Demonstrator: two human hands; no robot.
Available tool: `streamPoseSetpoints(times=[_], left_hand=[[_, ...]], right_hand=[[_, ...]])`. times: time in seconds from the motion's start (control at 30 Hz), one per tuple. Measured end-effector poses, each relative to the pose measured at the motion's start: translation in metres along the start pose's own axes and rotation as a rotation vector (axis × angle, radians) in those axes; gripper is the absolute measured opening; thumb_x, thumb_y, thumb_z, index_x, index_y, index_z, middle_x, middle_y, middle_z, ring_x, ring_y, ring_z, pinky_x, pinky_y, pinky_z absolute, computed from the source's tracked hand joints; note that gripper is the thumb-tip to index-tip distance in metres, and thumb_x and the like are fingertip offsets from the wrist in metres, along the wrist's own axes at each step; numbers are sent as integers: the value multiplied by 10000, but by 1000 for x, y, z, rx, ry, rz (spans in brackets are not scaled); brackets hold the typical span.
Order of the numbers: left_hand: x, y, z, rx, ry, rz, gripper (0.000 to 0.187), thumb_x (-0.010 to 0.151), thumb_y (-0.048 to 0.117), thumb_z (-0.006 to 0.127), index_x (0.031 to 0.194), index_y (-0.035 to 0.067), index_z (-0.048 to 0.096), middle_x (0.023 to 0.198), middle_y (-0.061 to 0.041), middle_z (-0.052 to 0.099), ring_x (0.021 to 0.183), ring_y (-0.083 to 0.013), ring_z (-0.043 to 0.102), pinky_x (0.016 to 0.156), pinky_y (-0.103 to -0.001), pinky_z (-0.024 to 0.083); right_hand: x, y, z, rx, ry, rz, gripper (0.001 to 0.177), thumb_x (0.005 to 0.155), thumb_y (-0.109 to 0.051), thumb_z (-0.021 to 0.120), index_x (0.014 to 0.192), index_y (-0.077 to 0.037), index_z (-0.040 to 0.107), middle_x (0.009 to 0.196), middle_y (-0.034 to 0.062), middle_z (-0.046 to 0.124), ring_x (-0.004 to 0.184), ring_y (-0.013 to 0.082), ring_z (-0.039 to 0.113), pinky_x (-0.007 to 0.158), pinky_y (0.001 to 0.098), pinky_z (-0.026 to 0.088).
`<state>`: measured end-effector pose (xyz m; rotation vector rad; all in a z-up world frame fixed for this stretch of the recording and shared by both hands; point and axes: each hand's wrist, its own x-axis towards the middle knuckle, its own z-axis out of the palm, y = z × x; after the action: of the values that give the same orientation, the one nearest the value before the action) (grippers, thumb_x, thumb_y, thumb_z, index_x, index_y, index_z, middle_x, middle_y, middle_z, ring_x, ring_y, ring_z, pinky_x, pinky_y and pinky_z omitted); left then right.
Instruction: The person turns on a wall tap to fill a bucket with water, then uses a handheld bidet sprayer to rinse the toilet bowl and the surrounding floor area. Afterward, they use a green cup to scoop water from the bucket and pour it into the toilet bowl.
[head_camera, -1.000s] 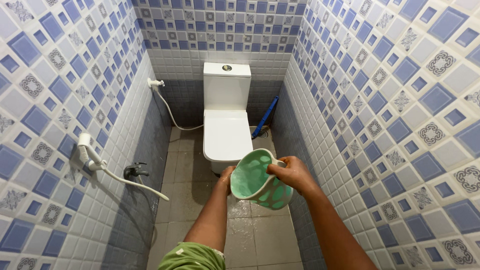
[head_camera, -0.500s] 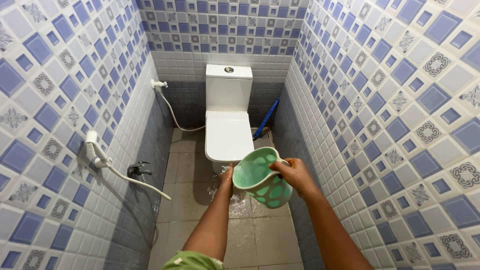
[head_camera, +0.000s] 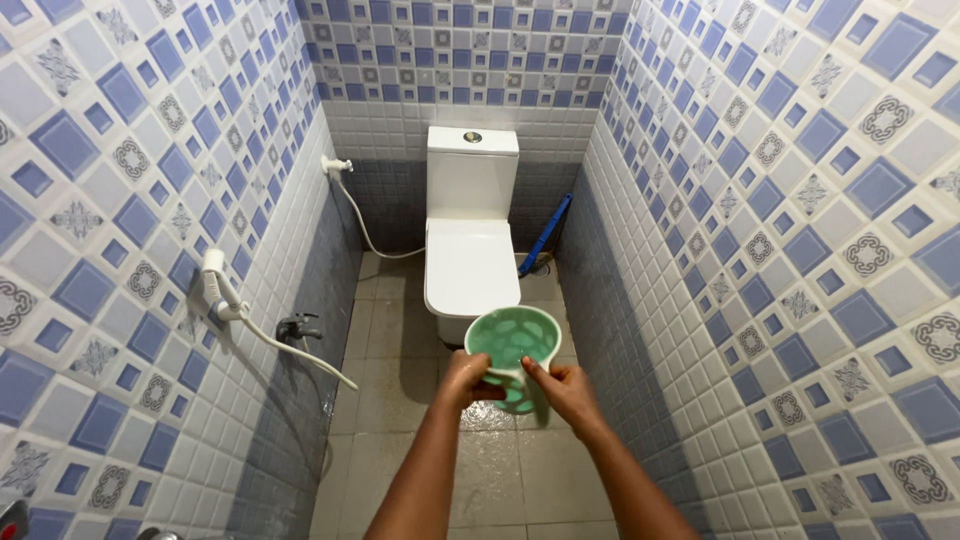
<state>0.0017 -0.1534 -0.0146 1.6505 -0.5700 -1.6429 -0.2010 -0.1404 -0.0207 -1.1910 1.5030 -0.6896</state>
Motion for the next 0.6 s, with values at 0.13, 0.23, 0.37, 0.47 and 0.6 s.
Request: streamPoseSetpoints(times=[0.13,0.23,0.37,0.47,0.6], left_hand=[[-15,11,-19,196,57,48,360,919,-22,498,1245,-165,546,887,-317,728,641,-348,775,549,-352,612],[-22,20,-35,276,8,82,336,906,-31,511,1190,-197,581,845,-304,731,589,-345,757,485,-349,644],[-23,21,-47,432,-59,125,351,862,-21,541,1176,-127,655,812,-251,754,560,-308,762,470,-344,587],[-17,6,-57,313,-14,152,361,888,131,587,1168,-75,686,791,-220,754,582,-302,753,506,-369,624],[-8,-27,-73,364,98,59,720,934,606,601,1151,-76,684,779,-194,720,625,-269,728,562,-386,624]], right_hand=[[-14,-21,-18,-140,0,133,804,851,-644,717,1244,57,692,1012,232,749,783,260,802,563,351,669],[-20,-41,-19,-81,55,144,776,846,-443,765,1439,-46,460,1038,251,680,751,314,793,563,386,673],[-11,-40,-14,-92,-99,82,600,867,-83,626,1454,-29,513,898,263,771,599,291,760,502,380,642],[-4,-31,-8,2,-105,47,561,878,-28,616,1435,22,569,826,278,750,509,262,699,444,364,577],[1,-26,16,182,-5,122,602,873,24,594,1468,10,504,860,264,749,519,282,703,457,372,611]])
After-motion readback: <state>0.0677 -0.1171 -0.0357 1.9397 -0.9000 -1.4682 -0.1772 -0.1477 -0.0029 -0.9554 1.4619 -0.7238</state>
